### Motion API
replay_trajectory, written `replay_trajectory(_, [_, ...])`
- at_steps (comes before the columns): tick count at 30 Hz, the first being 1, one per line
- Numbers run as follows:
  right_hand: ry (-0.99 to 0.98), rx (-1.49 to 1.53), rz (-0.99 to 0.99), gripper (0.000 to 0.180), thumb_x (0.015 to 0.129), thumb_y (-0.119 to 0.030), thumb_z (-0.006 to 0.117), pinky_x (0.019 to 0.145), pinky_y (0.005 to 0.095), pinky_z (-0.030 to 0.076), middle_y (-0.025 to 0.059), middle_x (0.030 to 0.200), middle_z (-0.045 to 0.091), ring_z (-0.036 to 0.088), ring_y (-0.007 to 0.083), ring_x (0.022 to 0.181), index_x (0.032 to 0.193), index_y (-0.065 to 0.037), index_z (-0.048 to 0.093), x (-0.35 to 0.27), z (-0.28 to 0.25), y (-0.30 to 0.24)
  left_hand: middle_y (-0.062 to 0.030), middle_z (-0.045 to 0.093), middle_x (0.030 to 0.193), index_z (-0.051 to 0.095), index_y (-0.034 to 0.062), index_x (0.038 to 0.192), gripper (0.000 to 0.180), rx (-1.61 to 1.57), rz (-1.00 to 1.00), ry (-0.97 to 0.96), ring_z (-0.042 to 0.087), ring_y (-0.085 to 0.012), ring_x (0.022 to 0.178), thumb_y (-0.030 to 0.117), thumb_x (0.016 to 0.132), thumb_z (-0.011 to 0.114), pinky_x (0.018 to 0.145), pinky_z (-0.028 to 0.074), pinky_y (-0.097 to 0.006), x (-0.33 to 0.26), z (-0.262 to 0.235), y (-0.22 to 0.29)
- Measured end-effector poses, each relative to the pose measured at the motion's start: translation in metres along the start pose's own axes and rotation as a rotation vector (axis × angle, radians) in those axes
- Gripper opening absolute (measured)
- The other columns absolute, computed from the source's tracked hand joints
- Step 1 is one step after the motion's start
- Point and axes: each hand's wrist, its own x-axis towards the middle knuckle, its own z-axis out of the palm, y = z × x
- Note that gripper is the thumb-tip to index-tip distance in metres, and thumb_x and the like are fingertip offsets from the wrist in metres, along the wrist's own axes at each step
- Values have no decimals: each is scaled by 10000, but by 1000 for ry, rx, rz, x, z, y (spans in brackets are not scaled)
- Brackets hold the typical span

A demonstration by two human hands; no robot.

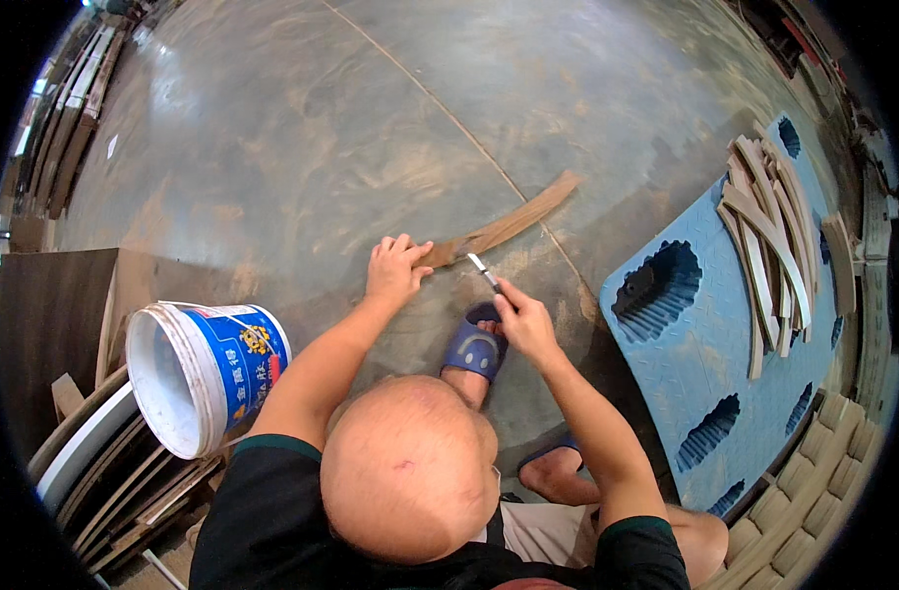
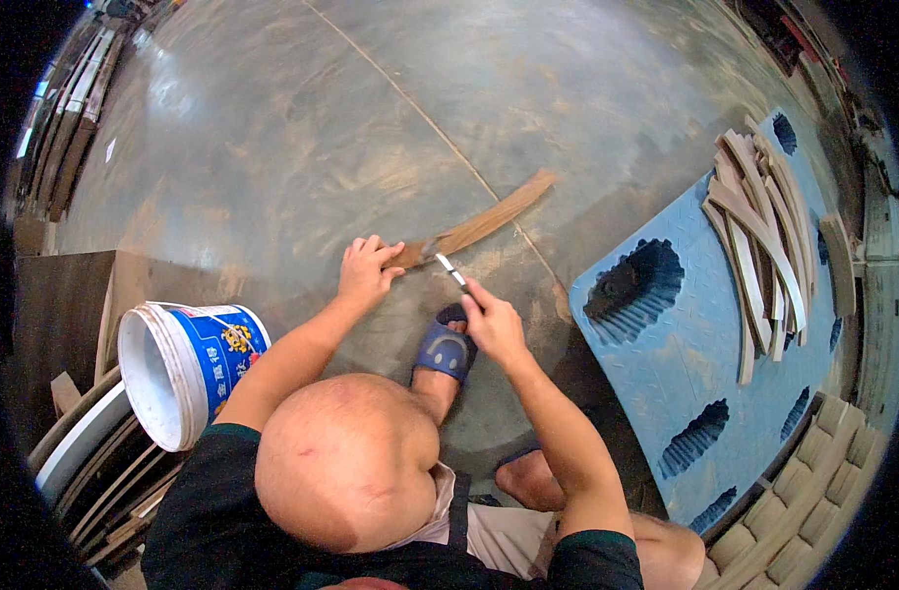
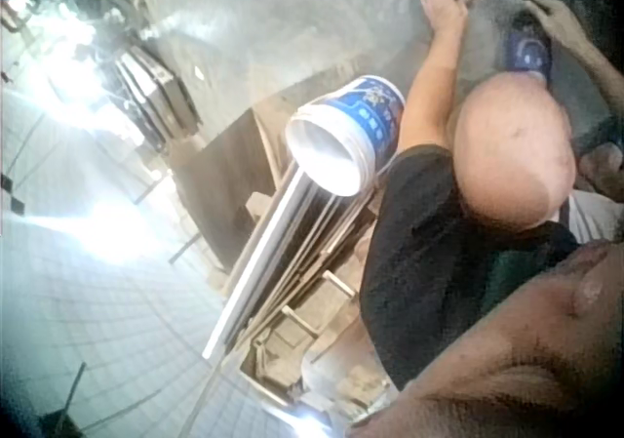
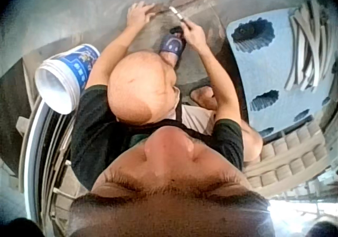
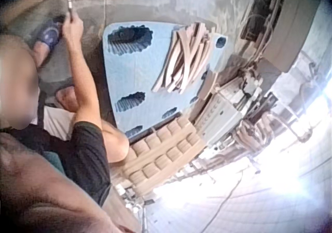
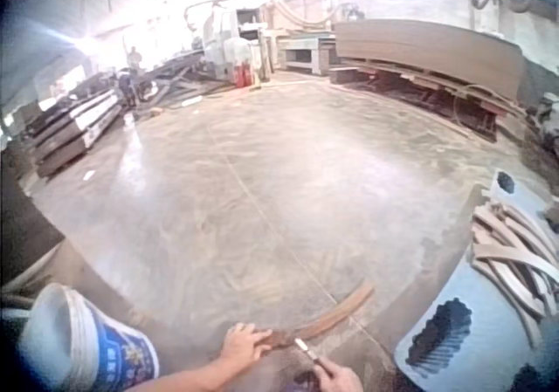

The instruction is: The person hits a curved wooden piece with a hammer and then uses a small tool to scrape or pry a specific point on the wood before placing it into a pile of similar wooden pieces.

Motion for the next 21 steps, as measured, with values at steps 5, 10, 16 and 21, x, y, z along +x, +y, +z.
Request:
replay_trajectory(5, [129, -360, -259, 541, 1044, -236, 707, 752, 517, 605, 129, 972, 696, 760, 376, 854, 1581, -253, 651, -16, -6, -52, -45, 663, 1124, 836, 188, 1332, 499, 14, 4, 13, 603, -310, 1125, 321, 858, 915, 1008, 488, -454, -4, -1, -2])
replay_trajectory(10, [44, -582, -360, 654, 1009, -188, 724, 730, 505, 622, 120, 1034, 655, 760, 373, 866, 1642, -265, 575, -16, 1, -46, -55, 694, 1161, 818, 124, 1326, 561, -43, -60, -47, 626, -322, 1158, 358, 830, 937, 1030, 488, -468, -6, 9, 21])
replay_trajectory(16, [6, -603, -397, 717, 958, -273, 788, 690, 501, 630, 114, 1040, 656, 762, 379, 850, 1639, -274, 565, -15, -15, -44, -70, 715, 1180, 811, 108, 1335, 604, -104, -85, 126, 638, -325, 1182, 380, 816, 959, 1038, 489, -479, -23, 24, 16])
replay_trajectory(21, [-58, -716, -475, 591, 1016, -209, 738, 696, 520, 615, 121, 1008, 653, 753, 390, 850, 1594, -252, 617, -4, -35, -27, -70, 685, 1085, 842, 132, 1294, 576, -157, -104, 80, 635, -319, 1089, 409, 805, 968, 997, 487, -471, -25, 26, 8])
